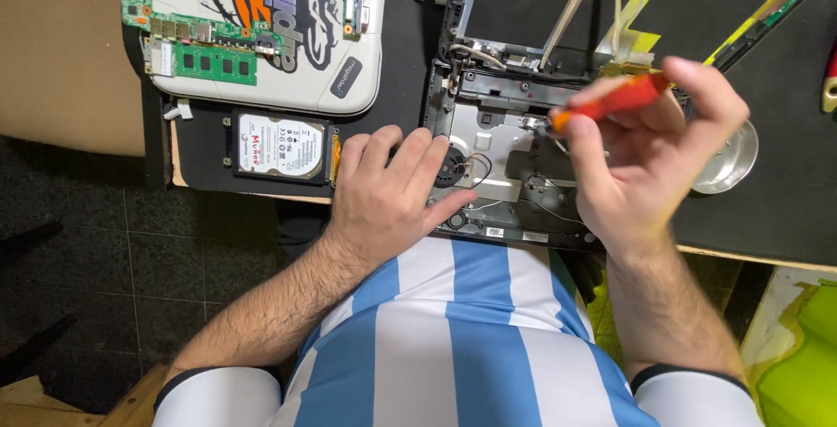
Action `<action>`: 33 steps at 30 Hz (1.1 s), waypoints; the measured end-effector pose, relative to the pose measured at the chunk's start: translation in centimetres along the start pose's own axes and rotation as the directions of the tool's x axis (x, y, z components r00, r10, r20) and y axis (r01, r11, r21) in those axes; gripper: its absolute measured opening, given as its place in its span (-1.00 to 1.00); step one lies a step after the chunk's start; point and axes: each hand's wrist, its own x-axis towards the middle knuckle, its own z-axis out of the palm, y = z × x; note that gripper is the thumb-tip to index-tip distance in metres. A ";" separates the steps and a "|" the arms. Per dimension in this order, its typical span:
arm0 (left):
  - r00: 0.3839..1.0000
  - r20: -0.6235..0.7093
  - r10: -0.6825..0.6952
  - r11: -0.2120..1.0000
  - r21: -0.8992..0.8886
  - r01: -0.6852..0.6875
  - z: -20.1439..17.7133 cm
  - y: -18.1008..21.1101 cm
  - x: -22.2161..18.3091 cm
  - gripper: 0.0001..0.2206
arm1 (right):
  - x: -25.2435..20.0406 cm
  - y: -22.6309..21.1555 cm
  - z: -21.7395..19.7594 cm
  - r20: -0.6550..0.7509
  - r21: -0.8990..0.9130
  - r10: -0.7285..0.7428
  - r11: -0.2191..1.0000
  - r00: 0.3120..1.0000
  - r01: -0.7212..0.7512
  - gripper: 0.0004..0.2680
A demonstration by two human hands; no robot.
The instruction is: Placing a motherboard into a laptop casing and securing it with screws using a screwdriver.
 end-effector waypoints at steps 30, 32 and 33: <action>0.964 -0.218 0.152 0.950 -0.237 -0.203 -0.8 -2.1 -3.1 -0.70 | -5.7 0.8 -0.5 -0.097 -0.140 -0.008 0.990 0.995 -0.006 -0.50; 0.962 -0.228 0.147 0.950 -0.237 -0.202 -0.8 -2.1 -3.1 -0.68 | -5.6 0.2 0.4 -0.089 -0.104 0.009 0.994 0.996 -0.018 -0.50; 0.960 -0.237 0.149 0.949 -0.238 -0.207 -0.8 -2.1 -3.2 -0.65 | -5.5 -0.1 1.0 -0.088 -0.070 0.027 0.997 0.996 -0.034 -0.50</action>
